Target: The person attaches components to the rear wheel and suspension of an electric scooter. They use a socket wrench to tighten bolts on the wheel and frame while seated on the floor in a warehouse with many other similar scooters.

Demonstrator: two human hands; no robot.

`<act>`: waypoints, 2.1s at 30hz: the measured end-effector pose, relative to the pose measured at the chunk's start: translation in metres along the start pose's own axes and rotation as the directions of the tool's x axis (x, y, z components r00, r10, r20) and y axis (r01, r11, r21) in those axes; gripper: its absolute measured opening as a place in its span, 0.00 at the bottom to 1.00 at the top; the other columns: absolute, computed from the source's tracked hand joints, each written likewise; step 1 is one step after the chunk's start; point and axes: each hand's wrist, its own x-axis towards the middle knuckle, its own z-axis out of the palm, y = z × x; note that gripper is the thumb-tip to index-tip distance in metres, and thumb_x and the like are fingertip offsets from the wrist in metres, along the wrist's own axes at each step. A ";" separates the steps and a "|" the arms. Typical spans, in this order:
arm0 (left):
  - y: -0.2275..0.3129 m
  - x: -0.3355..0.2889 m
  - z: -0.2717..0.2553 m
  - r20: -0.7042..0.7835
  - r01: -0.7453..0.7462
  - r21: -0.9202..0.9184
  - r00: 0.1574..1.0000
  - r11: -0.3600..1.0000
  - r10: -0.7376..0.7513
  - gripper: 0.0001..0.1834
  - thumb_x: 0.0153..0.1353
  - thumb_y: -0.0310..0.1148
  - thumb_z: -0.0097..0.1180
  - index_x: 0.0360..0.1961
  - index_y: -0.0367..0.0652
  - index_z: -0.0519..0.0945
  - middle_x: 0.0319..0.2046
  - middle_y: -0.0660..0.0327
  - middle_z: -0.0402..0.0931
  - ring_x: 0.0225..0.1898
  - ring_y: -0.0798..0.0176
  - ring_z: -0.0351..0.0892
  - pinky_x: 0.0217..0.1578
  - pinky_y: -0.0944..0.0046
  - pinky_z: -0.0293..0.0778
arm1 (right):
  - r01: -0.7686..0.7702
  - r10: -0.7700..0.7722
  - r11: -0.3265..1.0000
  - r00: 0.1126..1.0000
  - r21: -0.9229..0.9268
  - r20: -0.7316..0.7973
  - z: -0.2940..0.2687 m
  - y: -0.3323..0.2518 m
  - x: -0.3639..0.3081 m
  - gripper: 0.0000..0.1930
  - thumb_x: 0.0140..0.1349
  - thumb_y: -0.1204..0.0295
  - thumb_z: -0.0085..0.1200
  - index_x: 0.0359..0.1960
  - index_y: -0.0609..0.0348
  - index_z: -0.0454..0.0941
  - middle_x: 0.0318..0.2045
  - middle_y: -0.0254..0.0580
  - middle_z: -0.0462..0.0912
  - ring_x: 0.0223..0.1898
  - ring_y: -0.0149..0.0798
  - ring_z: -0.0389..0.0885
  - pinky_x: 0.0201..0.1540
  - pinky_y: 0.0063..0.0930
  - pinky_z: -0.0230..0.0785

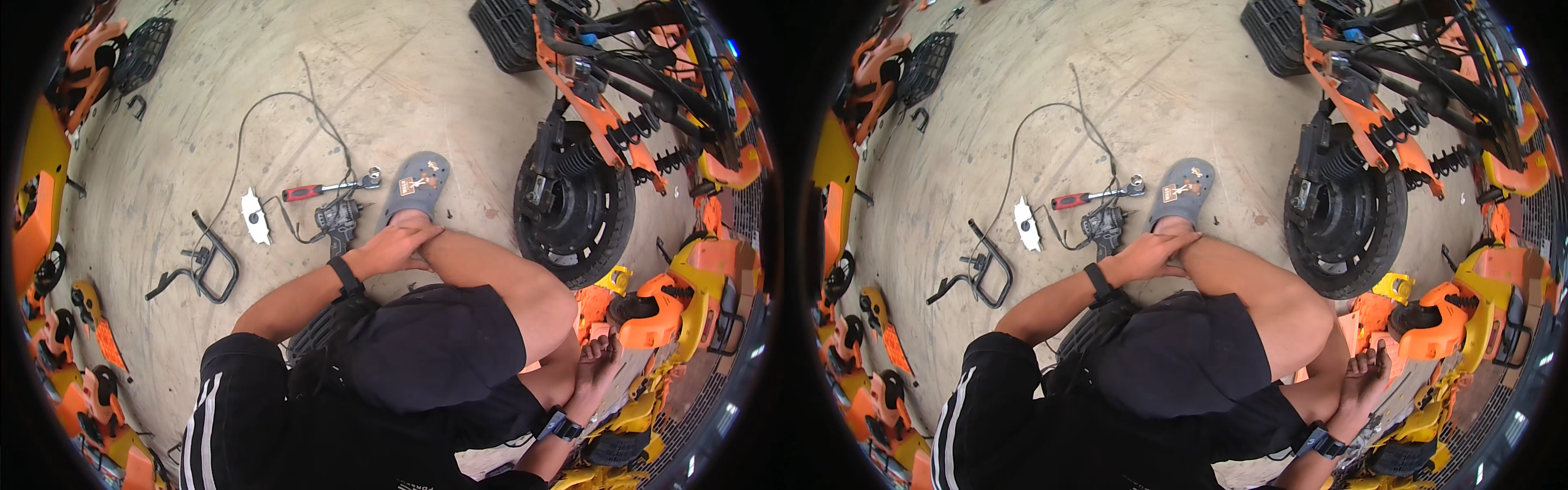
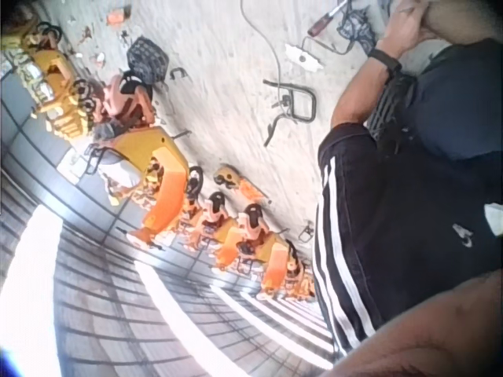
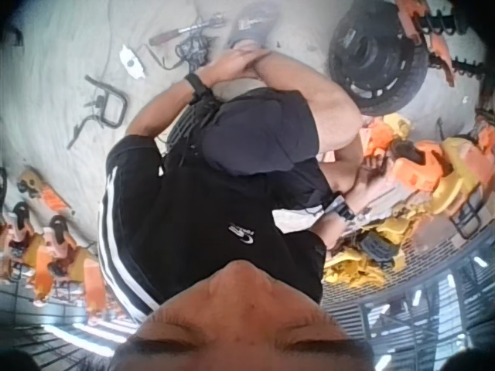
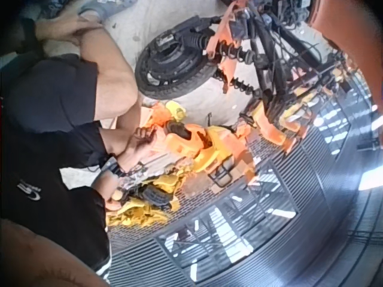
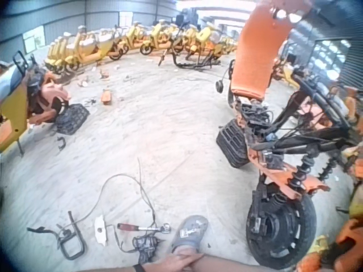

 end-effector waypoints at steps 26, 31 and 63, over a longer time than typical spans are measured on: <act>0.046 0.026 -0.009 0.192 0.145 -0.035 0.972 0.989 -0.135 0.44 0.36 0.33 0.72 0.60 0.44 0.68 0.21 0.55 0.73 0.21 0.57 0.75 0.26 0.62 0.73 | -0.007 0.000 0.985 0.999 0.171 0.042 0.004 -0.001 -0.014 0.12 0.63 0.66 0.48 0.43 0.60 0.73 0.20 0.29 0.65 0.19 0.25 0.59 0.24 0.19 0.53; 0.047 0.028 -0.010 0.212 0.196 0.005 0.958 0.981 -0.193 0.46 0.37 0.31 0.71 0.62 0.48 0.64 0.22 0.50 0.76 0.25 0.51 0.79 0.28 0.58 0.74 | -0.015 -0.010 0.978 0.993 0.210 0.120 0.016 0.000 -0.016 0.13 0.63 0.65 0.46 0.43 0.61 0.72 0.20 0.30 0.64 0.19 0.26 0.59 0.24 0.19 0.54; 0.089 0.045 -0.146 -0.198 0.278 0.141 0.948 0.950 -0.248 0.10 0.58 0.25 0.56 0.41 0.36 0.81 0.18 0.66 0.73 0.19 0.75 0.71 0.22 0.73 0.67 | -0.229 0.153 0.904 0.962 0.362 0.226 0.041 -0.001 -0.035 0.10 0.61 0.65 0.47 0.35 0.60 0.73 0.17 0.33 0.67 0.18 0.29 0.62 0.24 0.22 0.56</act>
